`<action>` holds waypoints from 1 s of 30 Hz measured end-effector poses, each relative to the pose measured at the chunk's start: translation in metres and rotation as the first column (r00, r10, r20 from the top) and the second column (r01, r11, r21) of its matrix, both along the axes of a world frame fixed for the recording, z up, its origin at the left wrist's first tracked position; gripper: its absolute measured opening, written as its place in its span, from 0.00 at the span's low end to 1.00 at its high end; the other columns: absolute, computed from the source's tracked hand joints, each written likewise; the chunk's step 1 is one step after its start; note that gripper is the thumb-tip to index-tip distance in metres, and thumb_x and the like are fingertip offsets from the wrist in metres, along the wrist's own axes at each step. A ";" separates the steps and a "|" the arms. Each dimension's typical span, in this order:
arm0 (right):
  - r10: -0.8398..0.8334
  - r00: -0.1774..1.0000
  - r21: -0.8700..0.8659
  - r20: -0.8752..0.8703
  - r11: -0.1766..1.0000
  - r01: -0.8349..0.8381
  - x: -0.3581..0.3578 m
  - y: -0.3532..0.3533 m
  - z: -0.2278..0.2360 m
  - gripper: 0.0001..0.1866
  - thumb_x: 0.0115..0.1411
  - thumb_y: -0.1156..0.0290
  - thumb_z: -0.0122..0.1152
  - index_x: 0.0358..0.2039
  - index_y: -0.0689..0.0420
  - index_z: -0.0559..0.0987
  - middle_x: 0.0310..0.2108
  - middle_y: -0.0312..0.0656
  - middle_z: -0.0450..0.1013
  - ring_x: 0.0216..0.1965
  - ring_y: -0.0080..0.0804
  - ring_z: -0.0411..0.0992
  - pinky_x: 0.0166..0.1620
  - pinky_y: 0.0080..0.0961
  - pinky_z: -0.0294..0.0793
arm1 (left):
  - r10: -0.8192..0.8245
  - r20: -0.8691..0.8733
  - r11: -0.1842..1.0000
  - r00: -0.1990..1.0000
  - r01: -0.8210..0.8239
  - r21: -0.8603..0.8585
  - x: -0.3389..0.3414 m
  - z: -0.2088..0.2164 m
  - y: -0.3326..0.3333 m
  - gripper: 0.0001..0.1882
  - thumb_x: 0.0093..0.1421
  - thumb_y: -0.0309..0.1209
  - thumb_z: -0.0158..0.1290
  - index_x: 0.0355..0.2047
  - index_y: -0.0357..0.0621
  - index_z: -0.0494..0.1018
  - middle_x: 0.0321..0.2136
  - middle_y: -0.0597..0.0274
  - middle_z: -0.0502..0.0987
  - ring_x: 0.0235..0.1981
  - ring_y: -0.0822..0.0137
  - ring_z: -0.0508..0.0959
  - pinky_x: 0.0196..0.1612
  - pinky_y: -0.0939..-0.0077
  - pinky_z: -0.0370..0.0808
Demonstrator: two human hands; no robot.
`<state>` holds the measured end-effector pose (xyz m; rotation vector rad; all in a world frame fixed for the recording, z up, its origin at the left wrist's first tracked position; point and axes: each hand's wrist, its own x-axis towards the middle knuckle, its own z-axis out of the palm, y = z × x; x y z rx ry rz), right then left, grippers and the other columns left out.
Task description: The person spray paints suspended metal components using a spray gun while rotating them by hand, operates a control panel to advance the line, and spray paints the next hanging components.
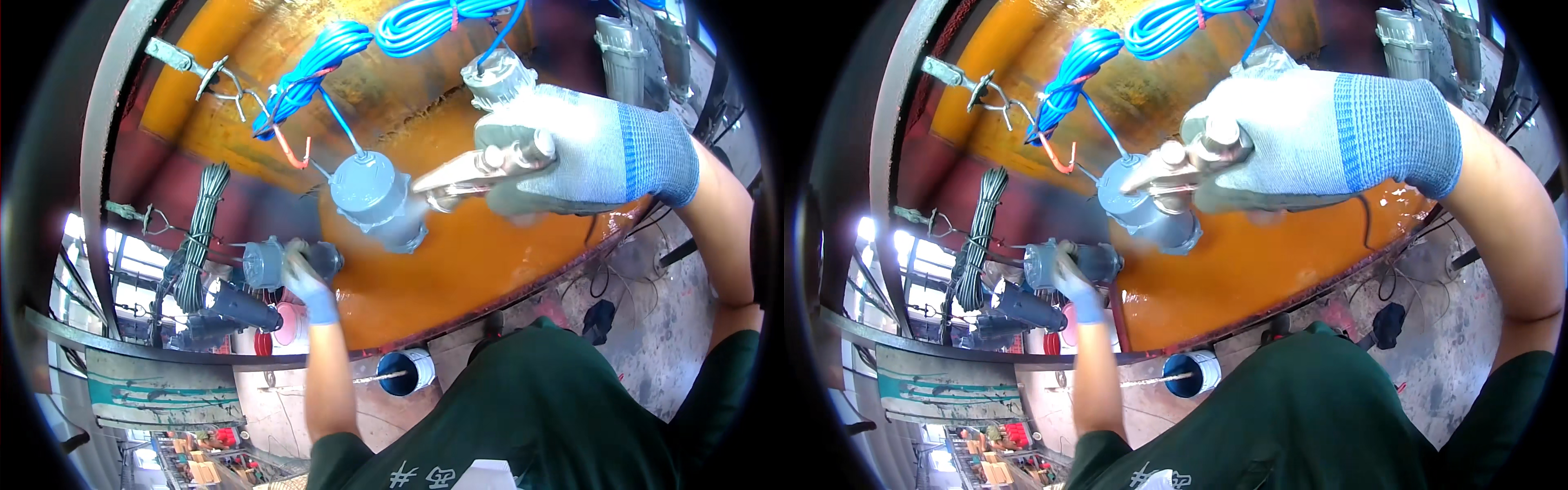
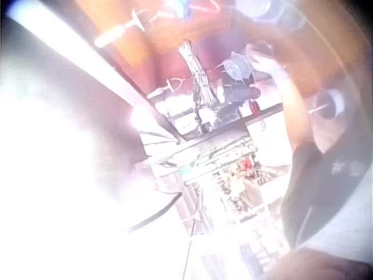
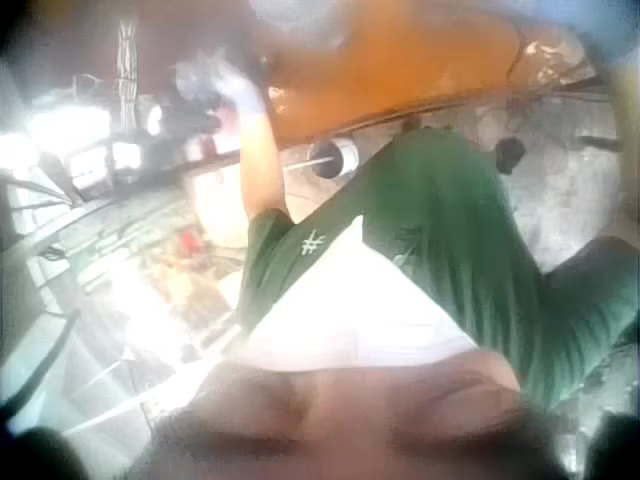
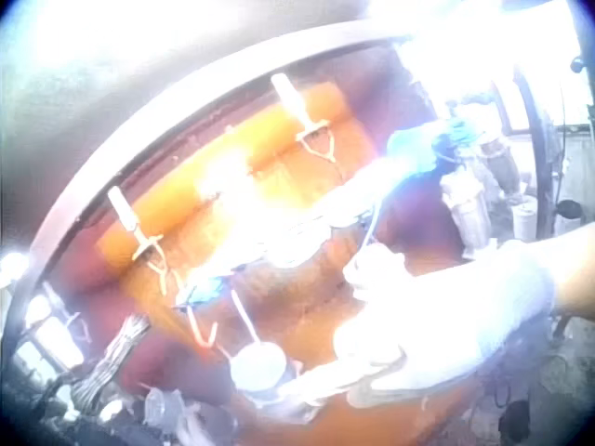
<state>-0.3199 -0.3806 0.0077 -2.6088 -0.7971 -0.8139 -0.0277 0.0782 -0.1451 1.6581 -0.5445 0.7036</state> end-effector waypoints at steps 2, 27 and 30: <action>-0.054 0.998 -0.068 -0.034 0.996 0.052 0.002 0.004 0.006 0.18 0.62 0.60 0.74 0.46 0.57 0.81 0.38 0.50 0.79 0.41 0.50 0.80 0.48 0.43 0.80 | -0.091 -0.110 0.989 0.990 0.077 -0.128 -0.026 -0.080 0.029 0.19 0.77 0.41 0.48 0.36 0.38 0.77 0.34 0.65 0.76 0.36 0.70 0.72 0.40 0.70 0.68; 0.160 0.948 0.680 -0.276 0.729 0.075 -0.050 0.044 -0.162 0.13 0.62 0.71 0.73 0.44 0.59 0.79 0.31 0.53 0.78 0.34 0.56 0.79 0.37 0.42 0.78 | 0.567 -0.723 0.656 0.395 0.315 0.686 -0.329 -0.368 0.143 0.20 0.71 0.43 0.52 0.45 0.40 0.85 0.43 0.41 0.86 0.46 0.44 0.84 0.51 0.52 0.79; 0.027 0.967 0.767 -0.254 0.615 0.184 -0.054 0.039 -0.169 0.12 0.62 0.75 0.70 0.45 0.60 0.80 0.33 0.53 0.78 0.34 0.54 0.79 0.39 0.39 0.79 | 0.417 -0.553 0.679 0.721 0.158 0.717 -0.290 -0.376 0.143 0.17 0.71 0.39 0.55 0.45 0.36 0.85 0.38 0.42 0.86 0.39 0.49 0.83 0.47 0.59 0.79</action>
